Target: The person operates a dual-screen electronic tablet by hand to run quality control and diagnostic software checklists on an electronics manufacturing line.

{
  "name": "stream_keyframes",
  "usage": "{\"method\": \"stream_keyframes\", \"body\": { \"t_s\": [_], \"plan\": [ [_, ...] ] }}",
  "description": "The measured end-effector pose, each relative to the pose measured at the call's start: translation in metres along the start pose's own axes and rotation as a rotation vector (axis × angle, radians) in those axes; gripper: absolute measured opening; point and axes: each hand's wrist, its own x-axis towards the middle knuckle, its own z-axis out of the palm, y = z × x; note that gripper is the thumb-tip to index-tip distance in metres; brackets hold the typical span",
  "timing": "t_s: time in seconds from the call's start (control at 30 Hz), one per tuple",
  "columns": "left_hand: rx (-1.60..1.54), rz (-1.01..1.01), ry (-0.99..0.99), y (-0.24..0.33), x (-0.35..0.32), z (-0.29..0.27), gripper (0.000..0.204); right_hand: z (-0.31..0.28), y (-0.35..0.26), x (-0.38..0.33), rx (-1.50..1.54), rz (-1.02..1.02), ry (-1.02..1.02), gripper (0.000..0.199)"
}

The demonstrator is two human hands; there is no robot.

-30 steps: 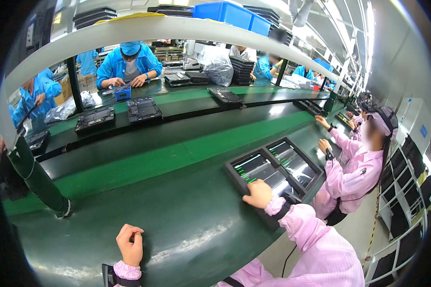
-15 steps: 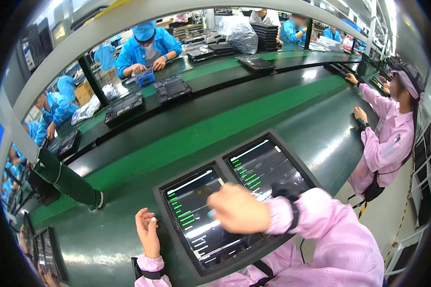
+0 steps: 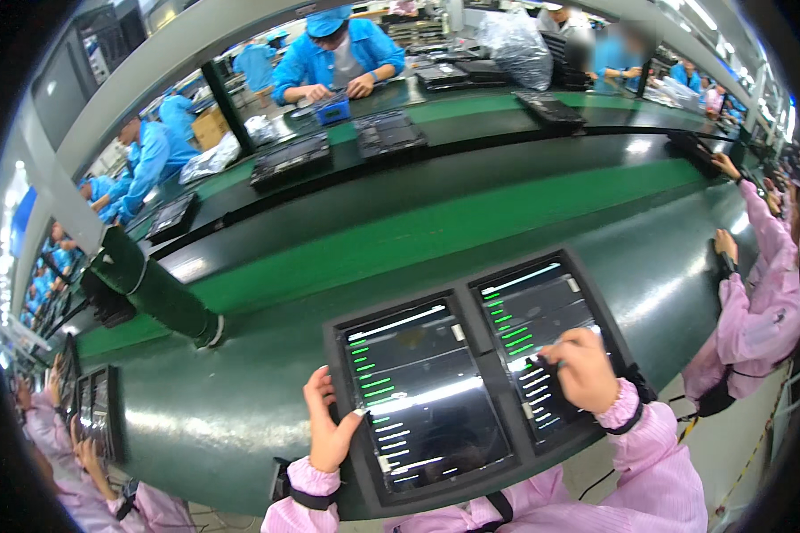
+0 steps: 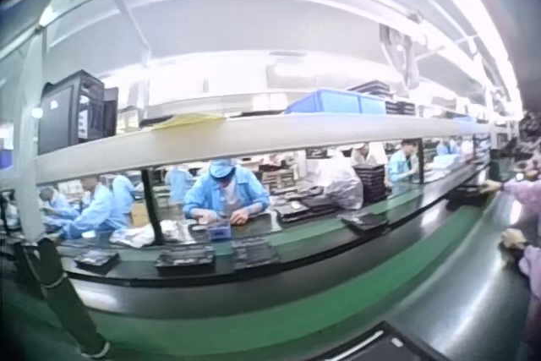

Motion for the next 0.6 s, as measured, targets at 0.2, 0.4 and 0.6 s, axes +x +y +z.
{"method": "stream_keyframes", "body": {
  "t_s": [0.2,0.4,0.6],
  "plan": [
    [0.08,0.015,-0.022,0.007,0.0,0.009,0.078,-0.031,0.031,-0.012,0.114,0.273,0.245,0.024],
    [0.036,-0.006,0.027,0.004,0.002,0.01,0.078,-0.028,0.101,-0.054,0.115,0.57,0.26,0.025],
    [0.053,-0.074,0.065,0.01,-0.008,-0.01,0.066,-0.037,0.048,-0.041,0.3,0.529,0.101,0.03]
  ]
}}
